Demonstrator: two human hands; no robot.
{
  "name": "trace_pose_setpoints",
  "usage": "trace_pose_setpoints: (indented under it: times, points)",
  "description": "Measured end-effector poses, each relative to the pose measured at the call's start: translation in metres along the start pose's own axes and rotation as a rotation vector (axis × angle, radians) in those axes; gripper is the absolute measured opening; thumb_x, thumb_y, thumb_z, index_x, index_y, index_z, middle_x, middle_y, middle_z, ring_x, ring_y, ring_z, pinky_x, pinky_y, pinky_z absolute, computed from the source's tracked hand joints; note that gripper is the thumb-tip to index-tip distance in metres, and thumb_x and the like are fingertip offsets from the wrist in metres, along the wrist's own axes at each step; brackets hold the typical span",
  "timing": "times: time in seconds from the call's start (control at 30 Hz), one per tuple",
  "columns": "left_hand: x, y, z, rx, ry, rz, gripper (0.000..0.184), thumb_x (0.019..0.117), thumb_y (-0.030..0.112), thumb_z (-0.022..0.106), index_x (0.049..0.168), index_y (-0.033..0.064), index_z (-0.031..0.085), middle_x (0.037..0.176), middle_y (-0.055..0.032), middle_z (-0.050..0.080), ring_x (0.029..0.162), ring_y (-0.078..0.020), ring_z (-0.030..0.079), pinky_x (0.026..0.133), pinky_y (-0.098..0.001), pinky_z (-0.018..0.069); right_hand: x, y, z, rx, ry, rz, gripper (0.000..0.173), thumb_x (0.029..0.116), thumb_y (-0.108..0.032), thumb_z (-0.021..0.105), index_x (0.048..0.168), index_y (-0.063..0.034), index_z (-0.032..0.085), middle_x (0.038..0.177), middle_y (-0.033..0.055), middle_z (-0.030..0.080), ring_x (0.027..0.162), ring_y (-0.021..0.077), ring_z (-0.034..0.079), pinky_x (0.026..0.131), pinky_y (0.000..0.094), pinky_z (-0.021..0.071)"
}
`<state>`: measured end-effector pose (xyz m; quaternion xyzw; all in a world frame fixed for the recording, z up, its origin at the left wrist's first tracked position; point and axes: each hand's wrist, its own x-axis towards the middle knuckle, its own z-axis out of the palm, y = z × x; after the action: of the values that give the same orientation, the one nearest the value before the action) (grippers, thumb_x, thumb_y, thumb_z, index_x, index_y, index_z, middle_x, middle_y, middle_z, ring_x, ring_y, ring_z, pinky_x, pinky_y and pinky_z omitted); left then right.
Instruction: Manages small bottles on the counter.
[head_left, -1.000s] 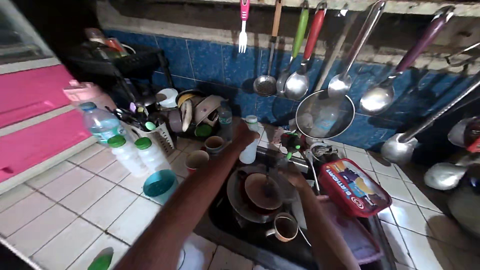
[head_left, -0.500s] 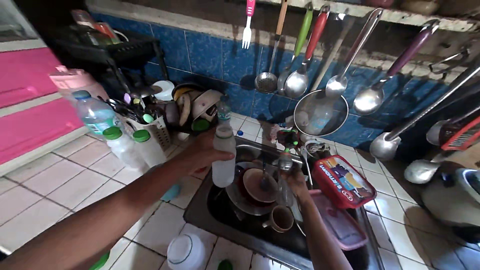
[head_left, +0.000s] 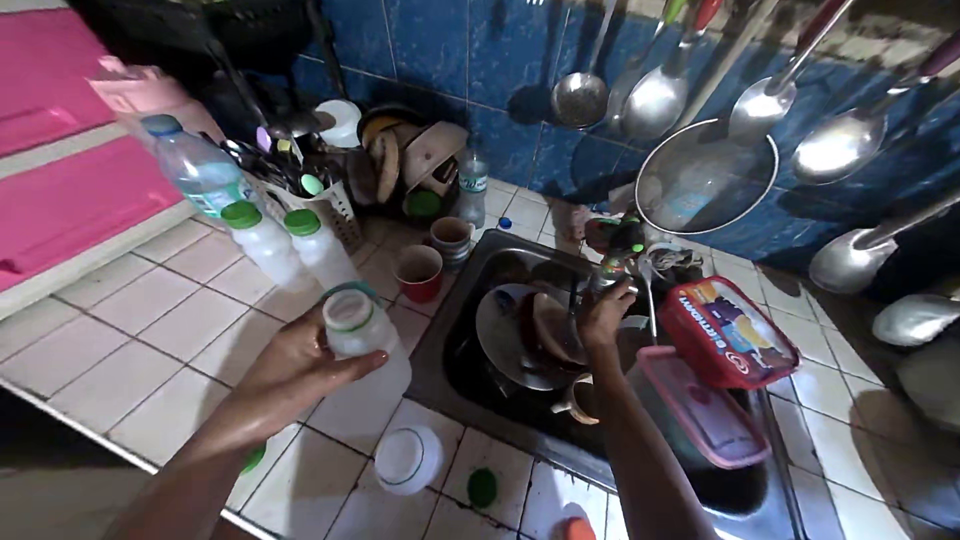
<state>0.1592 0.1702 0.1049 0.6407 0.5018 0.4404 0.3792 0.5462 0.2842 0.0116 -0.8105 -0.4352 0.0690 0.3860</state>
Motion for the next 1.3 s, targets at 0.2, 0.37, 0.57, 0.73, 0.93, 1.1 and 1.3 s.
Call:
trace_pose_setpoints:
  times: [0.2, 0.37, 0.57, 0.73, 0.93, 1.1, 1.3]
  points:
    - [-0.029, -0.022, -0.010, 0.018, 0.112, -0.075, 0.074, 0.0722, 0.020, 0.086, 0.136, 0.0029, 0.053, 0.122, -0.0018, 0.069, 0.110, -0.0070, 0.068, 0.093, -0.0239, 0.0587, 0.020, 0.029, 0.012, 0.018, 0.024, -0.125, 0.071, 0.0937, -0.001, 0.065, 0.154, 0.0085, 0.028, 0.150, 0.0375, 0.039, 0.131, 0.0498, 0.051, 0.107, 0.0518, 0.0483]
    - [-0.044, -0.022, -0.004, 0.090, 0.210, -0.236, 0.080, 0.0685, 0.016, 0.085, 0.140, 0.0047, 0.050, 0.125, -0.0018, 0.066, 0.111, -0.0010, 0.064, 0.091, -0.0201, 0.0561, 0.031, 0.034, -0.005, -0.042, -0.180, -0.135, 0.080, 0.0923, -0.013, 0.074, 0.153, 0.0097, 0.027, 0.151, 0.0374, 0.039, 0.130, 0.0492, 0.054, 0.109, 0.0551, 0.0459]
    - [-0.056, -0.041, 0.007, 0.028, 0.201, -0.213, 0.078, 0.0707, 0.018, 0.085, 0.139, 0.0019, 0.051, 0.127, -0.0039, 0.066, 0.112, -0.0048, 0.065, 0.093, -0.0235, 0.0572, 0.028, 0.042, -0.001, 0.059, -0.299, -0.113, 0.080, 0.0912, -0.015, 0.077, 0.151, 0.0098, 0.029, 0.141, 0.0351, 0.050, 0.128, 0.0450, 0.057, 0.110, 0.0527, 0.0453]
    - [-0.064, -0.054, 0.018, 0.021, 0.174, -0.082, 0.082, 0.0711, 0.032, 0.087, 0.138, -0.0003, 0.052, 0.128, -0.0030, 0.066, 0.115, -0.0024, 0.063, 0.096, -0.0209, 0.0544, 0.027, 0.040, -0.001, 0.078, -0.380, -0.057, 0.083, 0.0911, -0.017, 0.078, 0.154, 0.0048, 0.028, 0.137, 0.0347, 0.055, 0.125, 0.0472, 0.059, 0.107, 0.0568, 0.0459]
    - [-0.069, -0.066, 0.021, 0.047, 0.107, 0.058, 0.075, 0.0809, 0.038, 0.082, 0.140, 0.0019, 0.053, 0.133, -0.0021, 0.065, 0.119, -0.0023, 0.061, 0.098, -0.0206, 0.0540, 0.023, 0.037, -0.002, 0.012, -0.379, -0.052, 0.076, 0.0934, -0.016, 0.075, 0.150, 0.0084, 0.032, 0.136, 0.0345, 0.055, 0.124, 0.0469, 0.059, 0.107, 0.0572, 0.0455]
    - [-0.067, -0.069, 0.023, 0.067, 0.123, 0.020, 0.079, 0.0814, 0.042, 0.080, 0.143, 0.0024, 0.050, 0.135, -0.0031, 0.063, 0.120, -0.0015, 0.060, 0.100, -0.0208, 0.0527, 0.016, 0.034, -0.006, -0.027, -0.329, -0.062, 0.070, 0.0951, -0.016, 0.073, 0.147, 0.0123, 0.035, 0.138, 0.0348, 0.054, 0.126, 0.0454, 0.058, 0.110, 0.0533, 0.0446]
    - [-0.066, -0.071, 0.027, 0.017, 0.141, -0.011, 0.089, 0.0781, 0.044, 0.082, 0.146, 0.0000, 0.046, 0.137, -0.0037, 0.062, 0.122, -0.0007, 0.059, 0.101, -0.0197, 0.0514, 0.012, 0.036, -0.013, -0.028, -0.294, -0.037, 0.071, 0.0941, -0.017, 0.074, 0.148, 0.0108, 0.037, 0.143, 0.0361, 0.047, 0.129, 0.0466, 0.055, 0.109, 0.0534, 0.0453]
